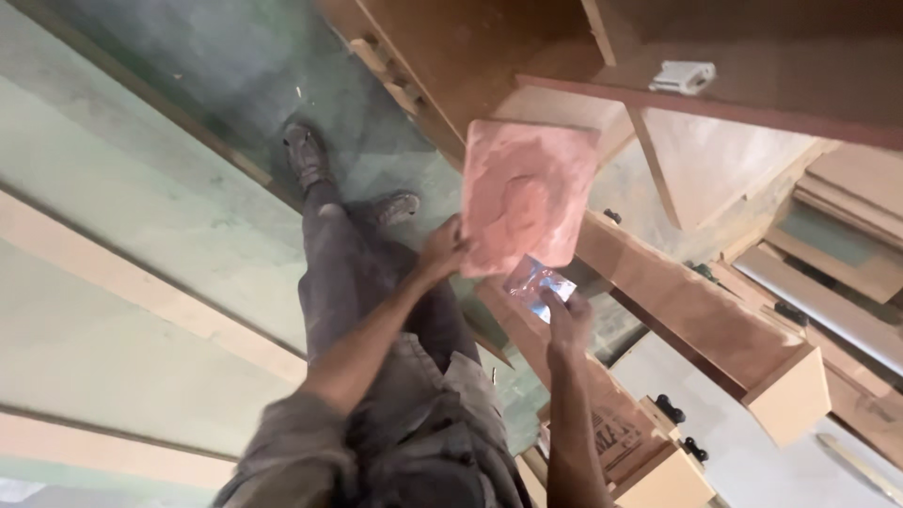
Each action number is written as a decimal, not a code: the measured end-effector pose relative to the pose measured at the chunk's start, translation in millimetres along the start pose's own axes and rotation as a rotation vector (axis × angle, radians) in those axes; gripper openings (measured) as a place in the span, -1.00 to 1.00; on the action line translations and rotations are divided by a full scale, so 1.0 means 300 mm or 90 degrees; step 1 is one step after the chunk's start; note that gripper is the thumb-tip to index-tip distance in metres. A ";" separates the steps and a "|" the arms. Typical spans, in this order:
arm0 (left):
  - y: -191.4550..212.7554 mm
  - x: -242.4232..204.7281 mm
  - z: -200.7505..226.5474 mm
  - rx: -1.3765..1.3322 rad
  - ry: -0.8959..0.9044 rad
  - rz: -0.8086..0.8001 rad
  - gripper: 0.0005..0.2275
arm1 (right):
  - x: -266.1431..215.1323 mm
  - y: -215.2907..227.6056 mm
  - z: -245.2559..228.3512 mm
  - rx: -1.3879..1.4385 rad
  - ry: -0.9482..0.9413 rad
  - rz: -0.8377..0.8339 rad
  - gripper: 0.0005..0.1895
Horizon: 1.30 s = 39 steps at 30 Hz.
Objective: The person applies a pink filler paste to the joints and edges of a wooden cabinet using a small putty knife. They scoop the filler from a board and smooth it into the seams of the cabinet's interior and exterior corners.
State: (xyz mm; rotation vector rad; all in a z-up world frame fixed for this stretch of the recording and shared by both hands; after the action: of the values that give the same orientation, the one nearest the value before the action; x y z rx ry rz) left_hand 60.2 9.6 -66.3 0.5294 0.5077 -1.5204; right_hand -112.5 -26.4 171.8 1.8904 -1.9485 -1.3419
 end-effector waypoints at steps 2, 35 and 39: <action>0.173 -0.173 0.026 -0.128 -0.187 0.060 -0.56 | -0.036 -0.040 -0.209 -0.032 0.125 -0.051 -0.72; 0.979 0.034 0.112 -0.490 0.020 0.068 -0.53 | 0.328 -0.661 -0.630 0.239 0.217 -0.129 -0.74; 0.960 0.088 0.176 -0.544 -0.113 0.039 -0.61 | 0.306 -0.734 -0.645 -0.025 0.439 -0.032 -0.69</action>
State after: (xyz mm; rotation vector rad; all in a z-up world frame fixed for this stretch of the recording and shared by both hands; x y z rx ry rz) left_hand 347.0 -48.2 -38.3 -0.2493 0.9173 -1.1358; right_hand 153.6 -163.6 103.6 2.0208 -1.5112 -0.5910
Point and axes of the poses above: each hand's wrist, its own x-axis towards the middle knuckle, its own y-axis out of the back of the hand, z = x × y, the point moved 9 cm from there along x, towards the middle knuckle, and after that the axes turned 5 degrees about y, right-handed, at the moved point
